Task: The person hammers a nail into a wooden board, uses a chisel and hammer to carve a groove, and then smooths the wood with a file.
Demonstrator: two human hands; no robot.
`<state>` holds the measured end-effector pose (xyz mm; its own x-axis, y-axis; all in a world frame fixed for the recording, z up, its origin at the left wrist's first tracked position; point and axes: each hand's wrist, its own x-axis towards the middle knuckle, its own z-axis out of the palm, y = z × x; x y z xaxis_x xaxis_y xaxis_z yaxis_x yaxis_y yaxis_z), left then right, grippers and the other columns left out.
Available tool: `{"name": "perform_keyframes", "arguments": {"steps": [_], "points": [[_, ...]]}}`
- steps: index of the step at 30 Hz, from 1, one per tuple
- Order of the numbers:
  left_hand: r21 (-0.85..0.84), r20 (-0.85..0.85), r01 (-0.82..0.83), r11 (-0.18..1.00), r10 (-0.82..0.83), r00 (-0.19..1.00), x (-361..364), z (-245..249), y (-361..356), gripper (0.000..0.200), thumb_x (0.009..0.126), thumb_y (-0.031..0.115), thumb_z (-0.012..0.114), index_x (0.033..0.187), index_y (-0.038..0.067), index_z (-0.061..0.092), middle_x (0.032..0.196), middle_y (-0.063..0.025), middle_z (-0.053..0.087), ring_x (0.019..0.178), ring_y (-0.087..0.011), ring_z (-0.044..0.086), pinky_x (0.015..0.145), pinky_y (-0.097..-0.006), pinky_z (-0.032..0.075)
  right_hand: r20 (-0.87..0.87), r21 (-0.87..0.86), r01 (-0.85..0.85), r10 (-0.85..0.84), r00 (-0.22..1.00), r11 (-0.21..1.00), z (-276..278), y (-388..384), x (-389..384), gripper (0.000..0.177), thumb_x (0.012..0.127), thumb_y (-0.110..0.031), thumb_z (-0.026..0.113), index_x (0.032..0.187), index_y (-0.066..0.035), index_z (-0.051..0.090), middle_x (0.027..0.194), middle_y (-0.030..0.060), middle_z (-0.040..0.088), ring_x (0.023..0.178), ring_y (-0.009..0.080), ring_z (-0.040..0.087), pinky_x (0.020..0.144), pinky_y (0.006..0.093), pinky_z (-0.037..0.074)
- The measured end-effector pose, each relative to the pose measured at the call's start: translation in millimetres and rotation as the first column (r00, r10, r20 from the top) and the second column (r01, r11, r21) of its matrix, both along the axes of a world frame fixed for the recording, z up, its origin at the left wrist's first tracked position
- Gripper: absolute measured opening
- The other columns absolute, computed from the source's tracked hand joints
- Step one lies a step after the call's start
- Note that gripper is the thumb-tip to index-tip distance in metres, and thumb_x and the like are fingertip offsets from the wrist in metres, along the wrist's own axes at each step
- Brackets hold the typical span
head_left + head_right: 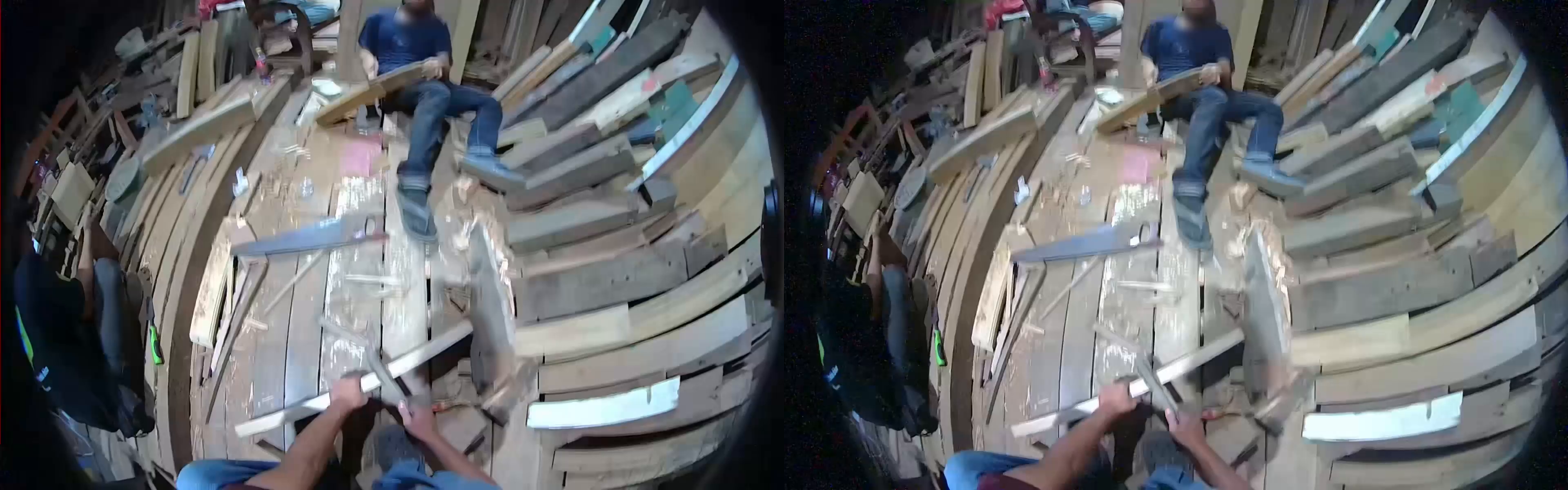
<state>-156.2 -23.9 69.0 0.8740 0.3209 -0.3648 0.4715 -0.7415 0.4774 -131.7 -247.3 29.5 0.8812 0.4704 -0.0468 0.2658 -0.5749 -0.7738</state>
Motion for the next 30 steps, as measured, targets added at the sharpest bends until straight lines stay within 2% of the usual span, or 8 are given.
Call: {"name": "perform_keyframes", "arguments": {"steps": [1, 11, 15, 18, 21, 24, 27, 30], "points": [[0.030, -0.361, 0.070, 0.997, -0.055, 0.931, 7.5, -1.9, 1.5, 0.057, 0.072, 0.036, 0.072, 0.124, 0.018, 0.058, 0.109, -0.0137, 0.067, 0.105, -0.0313, 0.063, 0.095, -0.0428, 0.047, -0.128, -0.183, 0.034, -0.058, 0.990, 0.982, 25.6, 3.4, -5.7, 0.050, 0.094, -0.043, 0.047, 0.079, 0.001, 0.065, 0.075, 0.0270, 0.061, 0.074, 0.0441, 0.062, 0.065, 0.0495, 0.046], [0.089, -0.064, 0.031, 0.996, -0.025, 0.998, 1.5, -28.4, 0.4, 0.048, 0.072, 0.032, 0.074, 0.111, 0.007, 0.063, 0.092, -0.0185, 0.069, 0.086, -0.0341, 0.068, 0.079, -0.0459, 0.053, -0.038, -0.500, 0.062, -0.094, 0.995, 0.864, 29.3, -8.7, 20.2, 0.055, 0.095, -0.046, 0.046, 0.075, 0.000, 0.066, 0.073, 0.0265, 0.064, 0.071, 0.0454, 0.063, 0.063, 0.0509, 0.051], [0.138, -0.133, 0.086, 0.987, -0.067, 0.989, 5.3, -20.5, 0.2, 0.043, 0.073, 0.036, 0.072, 0.100, 0.004, 0.063, 0.084, -0.0207, 0.069, 0.081, -0.0357, 0.069, 0.076, -0.0465, 0.054, 0.043, -0.378, 0.381, -0.395, 0.918, 0.844, 19.6, -59.7, 104.6, 0.064, 0.096, -0.053, 0.038, 0.082, 0.001, 0.070, 0.073, 0.0268, 0.064, 0.075, 0.0468, 0.063, 0.070, 0.0521, 0.051], [0.121, -0.172, 0.049, 0.991, -0.027, 0.985, 10.0, -12.1, 0.1, 0.044, 0.072, 0.037, 0.073, 0.102, 0.005, 0.063, 0.088, -0.0195, 0.069, 0.081, -0.0353, 0.068, 0.075, -0.0462, 0.054, -0.042, -0.394, 0.315, -0.360, 0.932, 0.863, 36.8, -54.5, 119.0, 0.067, 0.096, -0.055, 0.037, 0.079, 0.001, 0.069, 0.071, 0.0269, 0.064, 0.074, 0.0468, 0.063, 0.073, 0.0516, 0.051], [0.140, -0.134, 0.069, 0.988, -0.050, 0.990, 5.0, -22.3, -1.2, 0.047, 0.071, 0.038, 0.074, 0.104, 0.007, 0.063, 0.090, -0.0178, 0.069, 0.080, -0.0361, 0.068, 0.074, -0.0471, 0.053, -0.219, -0.543, -0.198, 0.090, 0.971, 0.816, 59.9, -22.2, 64.9, 0.057, 0.095, -0.052, 0.041, 0.090, -0.003, 0.069, 0.083, 0.0227, 0.066, 0.082, 0.0467, 0.063, 0.075, 0.0513, 0.050], [0.121, -0.168, 0.073, 0.990, -0.052, 0.984, 6.3, -22.4, 1.7, 0.046, 0.072, 0.039, 0.073, 0.104, 0.007, 0.063, 0.087, -0.0185, 0.069, 0.079, -0.0360, 0.068, 0.074, -0.0479, 0.052, -0.230, -0.546, -0.206, 0.091, 0.969, 0.812, 36.9, -26.8, 69.1, 0.055, 0.095, -0.051, 0.043, 0.097, -0.003, 0.068, 0.094, 0.0250, 0.065, 0.090, 0.0457, 0.062, 0.078, 0.0492, 0.050], [0.165, -0.193, 0.093, 0.982, -0.060, 0.979, 6.0, -26.6, 2.4, 0.043, 0.073, 0.041, 0.072, 0.099, 0.008, 0.065, 0.083, -0.0155, 0.069, 0.078, -0.0336, 0.067, 0.074, -0.0466, 0.053, -0.196, -0.320, 0.224, -0.295, 0.935, 0.921, 48.2, -27.4, 108.9, 0.060, 0.094, -0.056, 0.042, 0.089, -0.002, 0.069, 0.070, 0.0253, 0.063, 0.072, 0.0462, 0.063, 0.067, 0.0524, 0.051], [0.077, -0.210, 0.053, 0.996, -0.036, 0.977, 7.4, -35.8, 8.1, 0.044, 0.072, 0.046, 0.073, 0.095, 0.009, 0.069, 0.085, -0.0168, 0.069, 0.083, -0.0333, 0.067, 0.078, -0.0450, 0.053, -0.101, -0.429, 0.184, -0.249, 0.963, 0.884, 48.6, -21.7, 98.1, 0.060, 0.095, -0.054, 0.043, 0.083, -0.001, 0.068, 0.067, 0.0268, 0.062, 0.072, 0.0454, 0.063, 0.066, 0.0519, 0.050]]}}
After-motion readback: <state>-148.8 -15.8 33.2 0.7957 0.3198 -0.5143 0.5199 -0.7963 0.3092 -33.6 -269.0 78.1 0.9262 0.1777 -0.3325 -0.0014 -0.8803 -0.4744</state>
